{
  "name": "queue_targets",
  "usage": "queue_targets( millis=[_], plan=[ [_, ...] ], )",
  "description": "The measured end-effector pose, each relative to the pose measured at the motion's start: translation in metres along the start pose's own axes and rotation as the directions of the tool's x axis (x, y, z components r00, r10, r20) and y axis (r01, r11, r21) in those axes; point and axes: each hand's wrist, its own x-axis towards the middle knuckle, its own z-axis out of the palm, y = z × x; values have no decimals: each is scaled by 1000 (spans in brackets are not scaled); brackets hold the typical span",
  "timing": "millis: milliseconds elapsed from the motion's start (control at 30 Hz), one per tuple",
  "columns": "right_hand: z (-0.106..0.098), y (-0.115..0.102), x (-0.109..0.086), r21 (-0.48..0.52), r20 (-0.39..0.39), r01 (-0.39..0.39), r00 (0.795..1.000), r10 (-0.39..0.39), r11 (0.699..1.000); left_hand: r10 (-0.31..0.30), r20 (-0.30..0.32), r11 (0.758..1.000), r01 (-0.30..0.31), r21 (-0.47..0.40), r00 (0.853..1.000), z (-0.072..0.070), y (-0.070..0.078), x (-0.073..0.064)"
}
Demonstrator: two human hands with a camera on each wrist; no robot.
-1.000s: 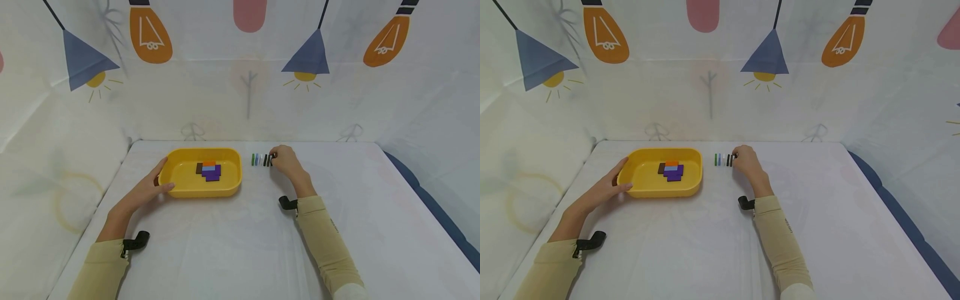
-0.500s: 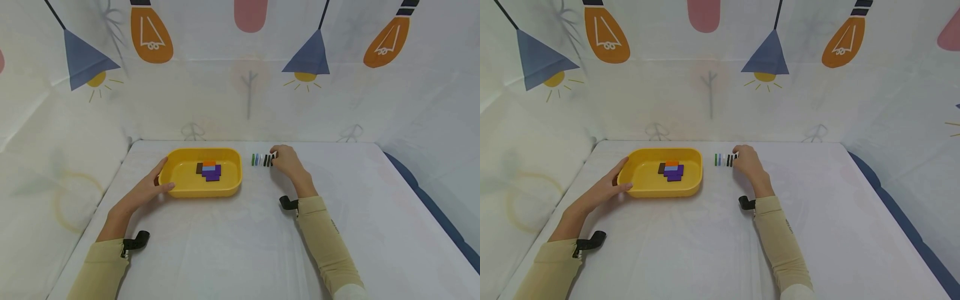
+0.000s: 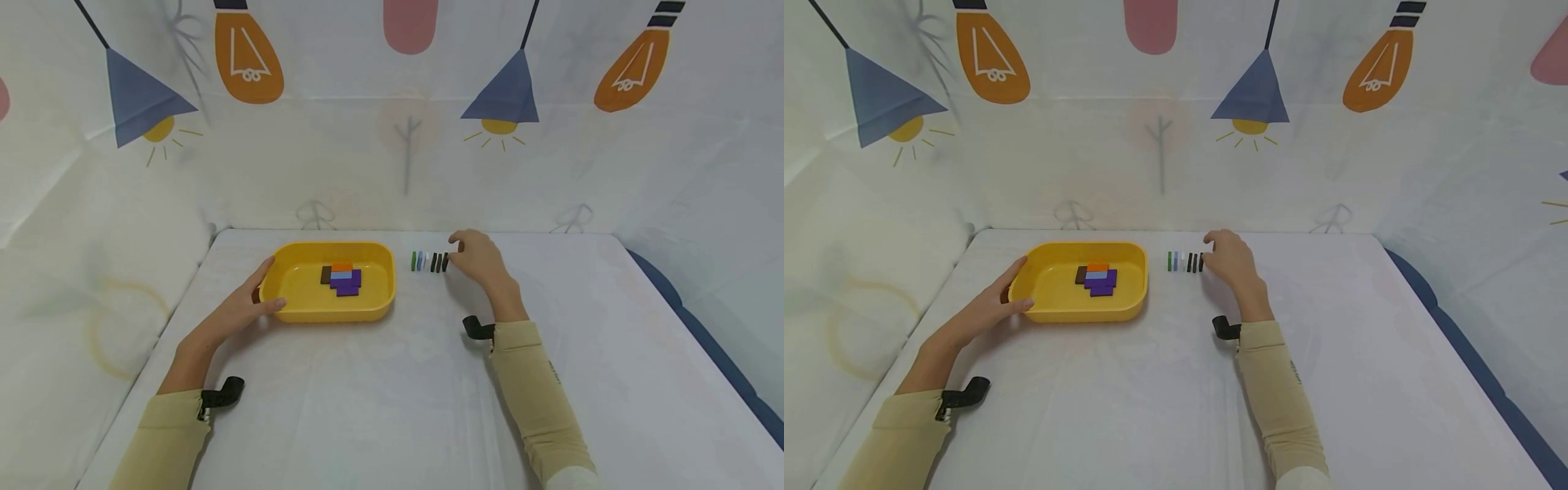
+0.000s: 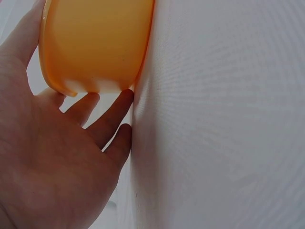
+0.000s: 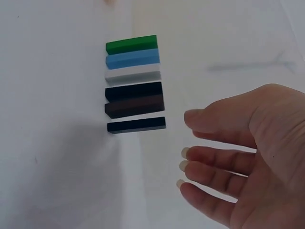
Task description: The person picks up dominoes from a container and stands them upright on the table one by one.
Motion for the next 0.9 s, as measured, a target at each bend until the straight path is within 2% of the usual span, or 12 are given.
queue_targets(
  millis=[333, 567, 900],
  plan=[
    [-4, -10, 2, 37, -53, 56, 997, -54, 998, -6, -11, 1000, 6, 16, 1000, 1, 3, -1],
    [1, -23, 5, 57, -73, 101, 993, -97, 993, 0, -5, 1000, 0, 11, 1000, -1, 3, -5],
    [10, -42, 8, 103, -75, 180, 982, -172, 978, -7, -7, 1000, 7, 20, 1000, 0, 4, -2]
  ],
)
